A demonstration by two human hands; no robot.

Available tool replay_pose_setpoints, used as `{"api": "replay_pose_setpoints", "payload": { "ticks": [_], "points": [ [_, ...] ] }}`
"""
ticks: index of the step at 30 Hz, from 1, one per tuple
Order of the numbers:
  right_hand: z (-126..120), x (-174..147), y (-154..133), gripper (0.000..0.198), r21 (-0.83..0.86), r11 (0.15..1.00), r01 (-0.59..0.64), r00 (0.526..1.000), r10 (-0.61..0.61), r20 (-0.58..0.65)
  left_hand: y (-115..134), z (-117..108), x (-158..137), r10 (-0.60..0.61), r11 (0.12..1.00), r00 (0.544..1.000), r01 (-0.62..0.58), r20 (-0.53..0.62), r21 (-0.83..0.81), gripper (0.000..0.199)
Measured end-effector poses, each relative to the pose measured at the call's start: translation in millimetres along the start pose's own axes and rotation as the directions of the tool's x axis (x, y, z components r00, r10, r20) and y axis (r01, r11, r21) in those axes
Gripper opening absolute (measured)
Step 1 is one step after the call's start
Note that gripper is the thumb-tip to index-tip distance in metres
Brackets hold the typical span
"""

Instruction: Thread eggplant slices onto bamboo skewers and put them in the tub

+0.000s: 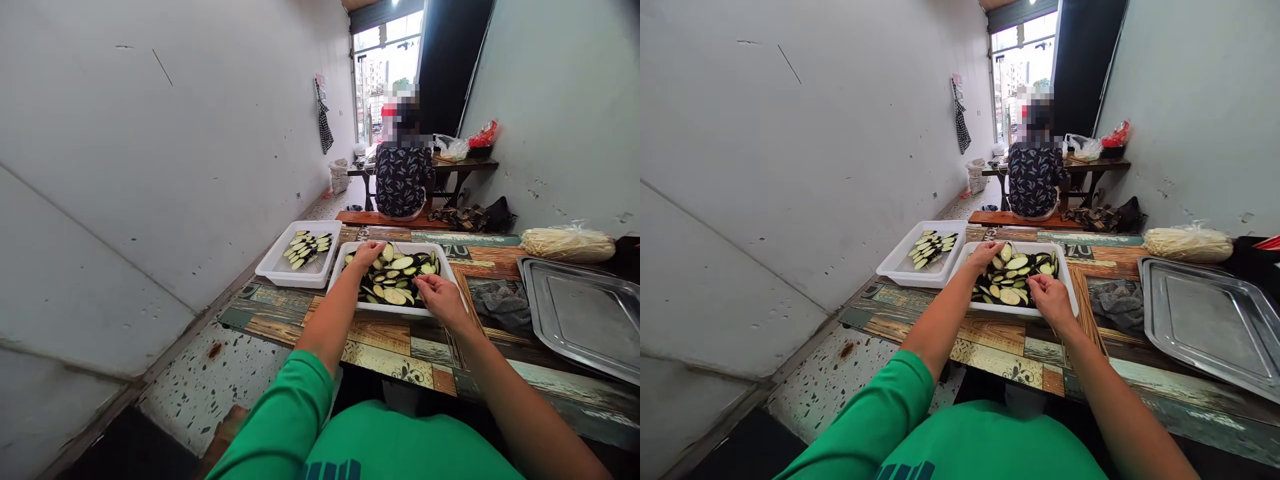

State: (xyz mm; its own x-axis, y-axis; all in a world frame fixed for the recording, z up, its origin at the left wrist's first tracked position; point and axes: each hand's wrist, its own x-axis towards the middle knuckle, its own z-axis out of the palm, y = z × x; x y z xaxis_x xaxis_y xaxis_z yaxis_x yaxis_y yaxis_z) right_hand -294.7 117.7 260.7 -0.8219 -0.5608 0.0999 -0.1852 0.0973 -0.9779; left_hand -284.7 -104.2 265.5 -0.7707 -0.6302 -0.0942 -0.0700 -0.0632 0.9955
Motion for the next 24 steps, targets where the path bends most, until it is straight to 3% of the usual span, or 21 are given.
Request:
{"api": "replay_pose_setpoints", "payload": {
  "ticks": [4, 11, 15, 20, 24],
  "points": [
    [-1, -2, -3, 0.041, 0.004, 1.0, -0.012, 0.998, 0.012, 0.062, 9, -1, -4, -0.119, 0.97, 0.992, 0.11, -0.03, -0.218, 0.008],
    [-2, 1, 2, 0.041, -0.042, 0.999, -0.003, 0.994, 0.008, 0.113, 16, -7, -8, -0.233, 0.843, 0.952, 0.3, 0.198, -0.446, 0.025],
    [-2, 2, 2, 0.042, -0.036, 0.999, -0.002, 0.992, 0.006, 0.123, 14, -10, 0, -0.284, 0.808, 0.947, 0.32, 0.15, -0.495, 0.03],
    [-3, 3, 3, 0.043, -0.059, 0.998, 0.018, 0.992, -0.01, 0.128, 18, -9, 1, -0.334, 0.739, 0.937, 0.328, 0.104, -0.588, 0.014],
    [-4, 3, 6, 0.045, -0.086, 0.996, 0.033, 0.992, -0.022, 0.123, 23, -7, -5, -0.33, 0.744, 0.94, 0.315, 0.087, -0.589, 0.013]
  ]
}}
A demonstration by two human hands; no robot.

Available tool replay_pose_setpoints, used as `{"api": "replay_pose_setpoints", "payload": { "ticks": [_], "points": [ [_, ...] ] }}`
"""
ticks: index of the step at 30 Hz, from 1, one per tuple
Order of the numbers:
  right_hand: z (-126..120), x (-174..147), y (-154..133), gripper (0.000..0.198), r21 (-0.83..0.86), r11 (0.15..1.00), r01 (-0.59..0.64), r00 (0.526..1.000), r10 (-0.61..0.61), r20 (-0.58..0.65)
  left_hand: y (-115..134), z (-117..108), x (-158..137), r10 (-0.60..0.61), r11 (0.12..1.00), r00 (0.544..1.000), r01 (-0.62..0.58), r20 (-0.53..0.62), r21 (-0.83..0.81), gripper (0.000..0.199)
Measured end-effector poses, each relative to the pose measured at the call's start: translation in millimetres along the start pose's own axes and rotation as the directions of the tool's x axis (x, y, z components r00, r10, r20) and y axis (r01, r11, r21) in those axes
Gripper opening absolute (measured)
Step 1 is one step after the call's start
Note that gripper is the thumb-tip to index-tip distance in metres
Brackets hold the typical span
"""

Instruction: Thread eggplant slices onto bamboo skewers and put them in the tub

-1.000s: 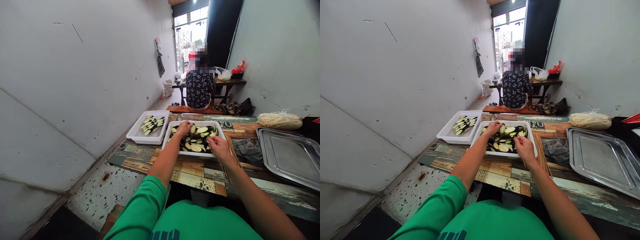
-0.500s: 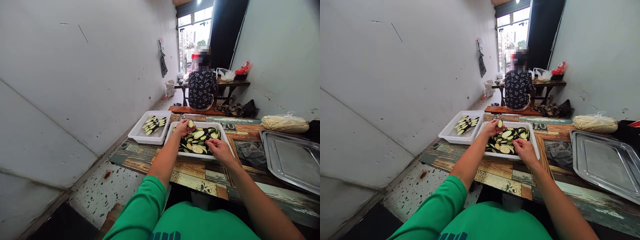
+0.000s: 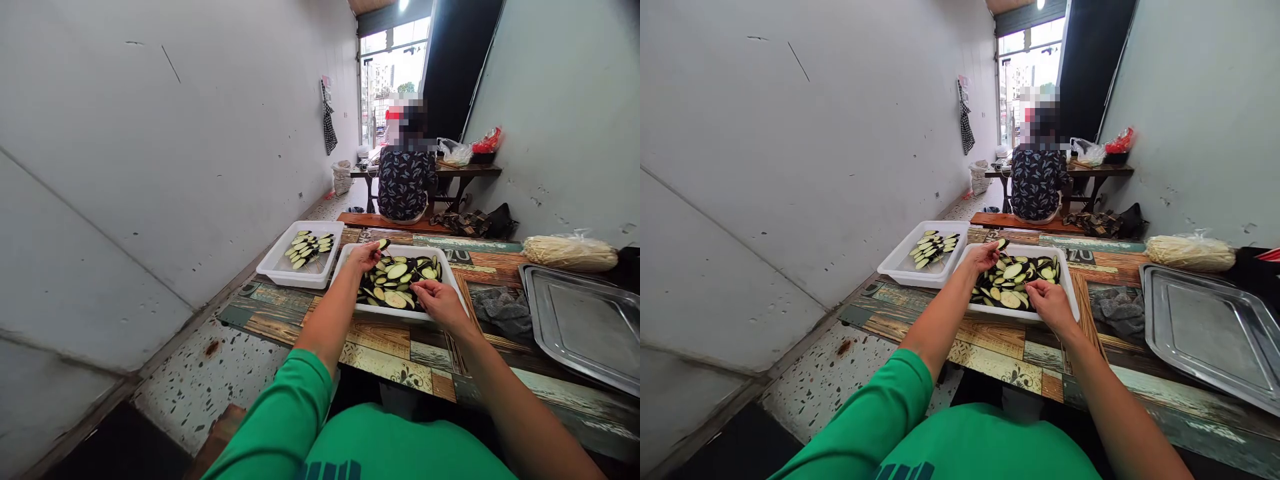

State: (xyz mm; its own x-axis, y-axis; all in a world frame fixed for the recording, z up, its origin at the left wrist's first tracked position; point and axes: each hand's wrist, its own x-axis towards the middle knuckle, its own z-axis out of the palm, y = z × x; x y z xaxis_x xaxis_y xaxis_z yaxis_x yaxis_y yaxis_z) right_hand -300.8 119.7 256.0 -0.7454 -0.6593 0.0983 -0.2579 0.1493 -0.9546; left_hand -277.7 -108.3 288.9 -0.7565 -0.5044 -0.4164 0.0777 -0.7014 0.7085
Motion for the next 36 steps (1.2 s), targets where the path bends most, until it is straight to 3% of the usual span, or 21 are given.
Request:
{"api": "replay_pose_setpoints", "payload": {
  "ticks": [12, 20, 36],
  "points": [
    [2, -2, -3, 0.045, -0.022, 1.0, 0.015, 1.0, -0.015, -0.017, -4, 0, 1, 0.08, 0.993, 0.997, -0.078, -0.015, 0.087, 0.013],
    [1, 1, -4, 0.036, -0.164, 0.986, 0.039, 0.997, -0.05, -0.062, -11, 4, 0, 0.129, 0.975, 0.992, -0.129, 0.012, 0.178, 0.012],
    [2, 2, -2, 0.033, -0.176, 0.983, 0.058, 0.991, -0.078, -0.11, -21, 7, -5, 0.061, 0.955, 0.995, -0.083, 0.084, 0.284, 0.019]
  ]
}}
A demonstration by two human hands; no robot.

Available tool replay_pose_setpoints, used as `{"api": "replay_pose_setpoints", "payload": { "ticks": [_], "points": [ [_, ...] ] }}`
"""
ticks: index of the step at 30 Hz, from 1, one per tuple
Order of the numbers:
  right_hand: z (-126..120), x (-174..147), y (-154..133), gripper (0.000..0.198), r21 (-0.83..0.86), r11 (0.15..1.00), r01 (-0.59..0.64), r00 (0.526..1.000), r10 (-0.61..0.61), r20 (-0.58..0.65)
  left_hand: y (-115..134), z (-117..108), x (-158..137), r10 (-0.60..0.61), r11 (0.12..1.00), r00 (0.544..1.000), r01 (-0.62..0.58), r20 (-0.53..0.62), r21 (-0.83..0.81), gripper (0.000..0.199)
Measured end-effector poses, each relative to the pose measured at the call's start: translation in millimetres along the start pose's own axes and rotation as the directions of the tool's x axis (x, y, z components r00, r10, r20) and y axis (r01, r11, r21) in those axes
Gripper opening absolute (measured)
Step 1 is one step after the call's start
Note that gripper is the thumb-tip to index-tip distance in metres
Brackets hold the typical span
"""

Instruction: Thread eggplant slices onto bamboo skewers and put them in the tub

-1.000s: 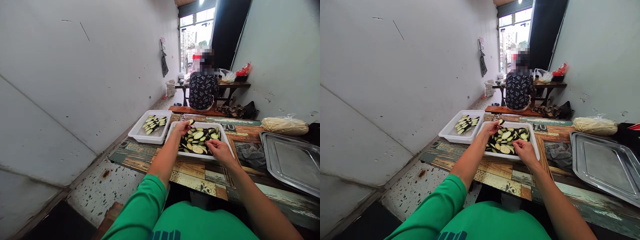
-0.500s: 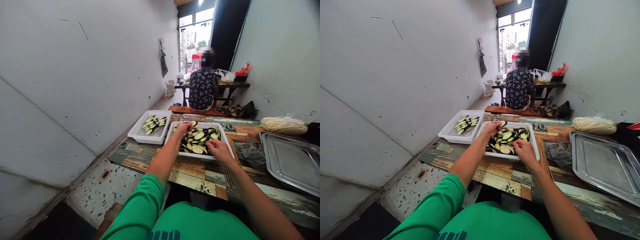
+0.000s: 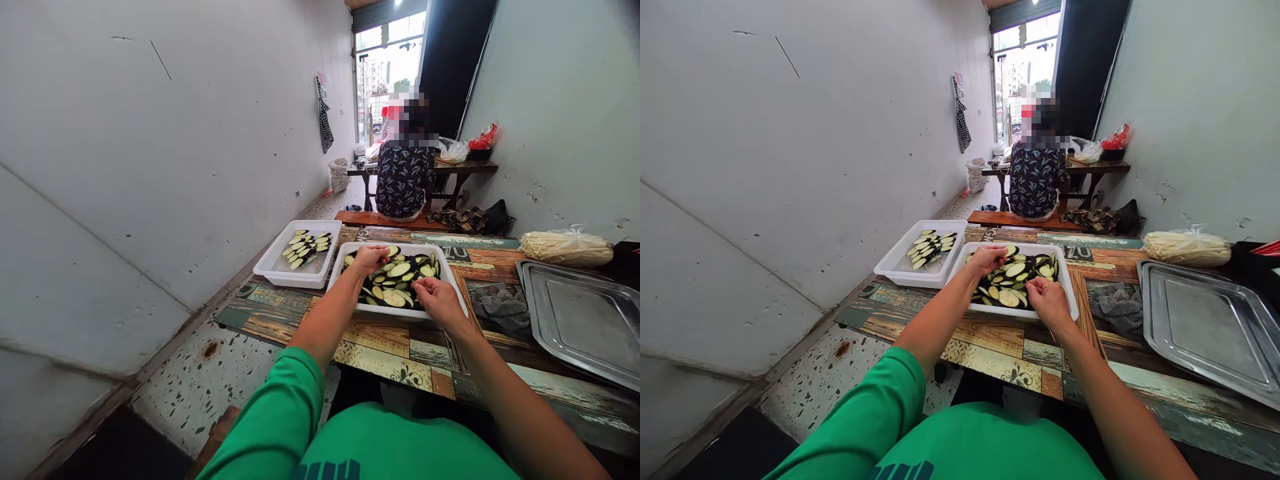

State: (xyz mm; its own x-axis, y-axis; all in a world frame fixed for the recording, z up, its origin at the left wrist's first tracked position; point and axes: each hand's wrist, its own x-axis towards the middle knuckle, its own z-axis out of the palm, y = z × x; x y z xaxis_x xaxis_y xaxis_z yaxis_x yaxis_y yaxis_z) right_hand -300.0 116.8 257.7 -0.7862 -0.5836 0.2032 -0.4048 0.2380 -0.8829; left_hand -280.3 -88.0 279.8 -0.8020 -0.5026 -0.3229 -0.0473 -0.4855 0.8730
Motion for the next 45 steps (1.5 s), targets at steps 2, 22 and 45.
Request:
{"api": "replay_pose_setpoints", "payload": {
  "ticks": [2, 22, 45],
  "points": [
    [1, -1, 1, 0.033, 0.005, 1.0, -0.007, 1.0, 0.007, -0.008, -3, 2, -2, -0.014, 0.999, 0.999, 0.012, 0.041, 0.036, 0.02],
    [5, 1, 9, 0.04, 0.169, 0.983, -0.073, 0.98, 0.102, -0.169, -30, -1, 7, 0.348, 0.206, 0.934, -0.163, 0.084, 0.965, 0.037],
    [2, -4, -3, 0.04, 0.498, 0.857, -0.133, 0.96, 0.237, -0.152, 8, -6, -19, 0.141, 0.404, 0.913, -0.406, 0.382, 0.82, 0.027]
  ]
}}
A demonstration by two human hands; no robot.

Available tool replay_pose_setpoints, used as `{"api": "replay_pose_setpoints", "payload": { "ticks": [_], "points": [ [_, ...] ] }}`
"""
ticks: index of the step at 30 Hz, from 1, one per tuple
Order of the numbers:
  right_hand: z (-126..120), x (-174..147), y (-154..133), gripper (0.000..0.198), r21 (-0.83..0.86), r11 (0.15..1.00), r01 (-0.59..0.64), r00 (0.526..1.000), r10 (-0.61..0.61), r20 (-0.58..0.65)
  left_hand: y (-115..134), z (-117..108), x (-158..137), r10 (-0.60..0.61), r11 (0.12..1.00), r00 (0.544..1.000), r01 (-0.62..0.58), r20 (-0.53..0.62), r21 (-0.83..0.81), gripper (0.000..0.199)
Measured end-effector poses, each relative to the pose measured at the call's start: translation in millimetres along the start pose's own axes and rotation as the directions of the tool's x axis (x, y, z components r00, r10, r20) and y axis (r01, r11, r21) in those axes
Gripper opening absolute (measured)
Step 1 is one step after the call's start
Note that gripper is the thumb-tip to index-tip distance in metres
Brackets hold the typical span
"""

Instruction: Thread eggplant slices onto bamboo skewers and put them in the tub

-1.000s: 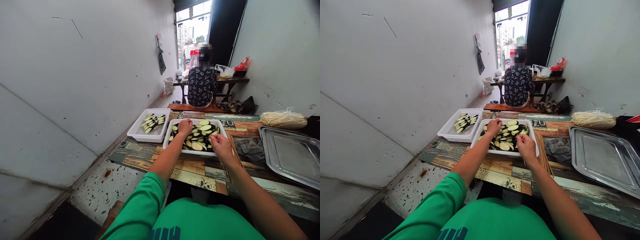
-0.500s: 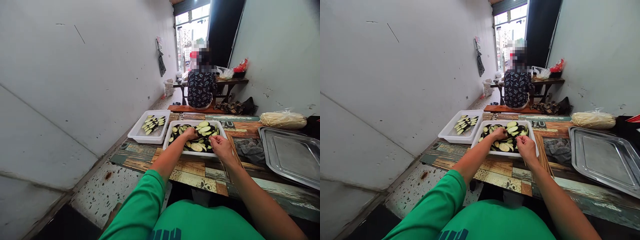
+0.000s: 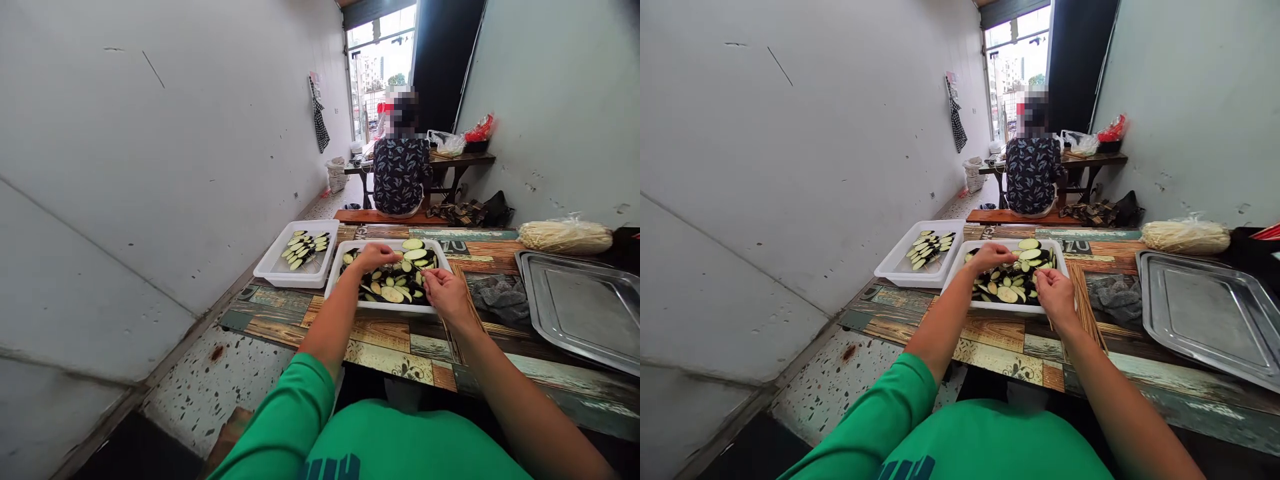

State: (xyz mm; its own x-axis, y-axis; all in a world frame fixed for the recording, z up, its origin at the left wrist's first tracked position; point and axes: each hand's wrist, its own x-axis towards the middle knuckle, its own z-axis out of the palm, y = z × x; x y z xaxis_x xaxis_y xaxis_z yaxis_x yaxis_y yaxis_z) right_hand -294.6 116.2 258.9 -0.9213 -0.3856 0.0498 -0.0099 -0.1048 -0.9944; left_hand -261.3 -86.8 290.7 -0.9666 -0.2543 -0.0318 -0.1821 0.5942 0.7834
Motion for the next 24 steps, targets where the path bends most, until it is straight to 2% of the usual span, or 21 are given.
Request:
{"api": "replay_pose_setpoints", "payload": {
  "ticks": [1, 2, 3, 4, 5, 8, 11, 13, 15, 18, 21, 24],
  "points": [
    [0, -1, 0, 0.04, 0.013, 1.0, -0.005, 1.0, 0.005, 0.001, 1, -2, -4, 0.024, 0.998, 0.967, -0.009, 0.252, -0.06, 0.029],
    [0, -1, -1, 0.039, 0.026, 1.0, -0.011, 1.0, 0.011, 0.004, 2, -4, -7, 0.038, 0.996, 0.888, 0.006, 0.459, -0.094, 0.031],
    [0, -2, -1, 0.039, 0.04, 0.999, -0.016, 1.0, 0.016, 0.007, 1, -4, -8, 0.034, 0.996, 0.811, 0.024, 0.583, -0.091, 0.034],
    [0, -2, -2, 0.038, 0.052, 0.998, -0.02, 1.0, 0.02, 0.009, 1, -3, -9, 0.012, 0.998, 0.774, 0.031, 0.633, -0.057, 0.035],
    [0, -2, -2, 0.038, 0.06, 0.998, -0.022, 1.0, 0.021, 0.008, 0, -2, -9, -0.014, 1.0, 0.779, 0.023, 0.627, -0.006, 0.035],
    [1, -3, -3, 0.038, 0.064, 0.998, -0.023, 1.0, 0.023, 0.008, -3, 5, -6, -0.055, 0.985, 0.838, -0.043, 0.543, 0.166, 0.034],
    [1, -2, -3, 0.039, 0.054, 0.998, -0.024, 1.0, 0.024, 0.008, -8, 7, -1, -0.091, 0.953, 0.848, -0.079, 0.522, 0.294, 0.03],
    [1, -2, -3, 0.039, 0.035, 0.999, -0.026, 1.0, 0.025, 0.008, -13, 5, 2, -0.102, 0.95, 0.872, -0.057, 0.479, 0.307, 0.03],
    [1, -1, -4, 0.04, 0.007, 0.999, -0.034, 0.999, 0.034, 0.022, -19, 2, 6, -0.071, 0.98, 0.912, -0.011, 0.404, 0.197, 0.032],
    [0, -1, -5, 0.044, -0.025, 0.998, -0.052, 0.996, 0.054, 0.073, -27, 0, 10, -0.058, 0.982, 0.972, 0.097, 0.227, -0.164, 0.034],
    [-2, -2, -5, 0.048, -0.069, 0.997, -0.028, 0.99, 0.037, 0.136, -27, 0, 13, -0.193, 0.846, 0.978, 0.205, 0.075, -0.492, 0.034],
    [-4, -4, -6, 0.049, -0.14, 0.99, 0.018, 0.979, 0.011, 0.202, -22, -1, 15, -0.342, 0.696, 0.94, 0.238, -0.021, -0.677, 0.025]
  ]
}}
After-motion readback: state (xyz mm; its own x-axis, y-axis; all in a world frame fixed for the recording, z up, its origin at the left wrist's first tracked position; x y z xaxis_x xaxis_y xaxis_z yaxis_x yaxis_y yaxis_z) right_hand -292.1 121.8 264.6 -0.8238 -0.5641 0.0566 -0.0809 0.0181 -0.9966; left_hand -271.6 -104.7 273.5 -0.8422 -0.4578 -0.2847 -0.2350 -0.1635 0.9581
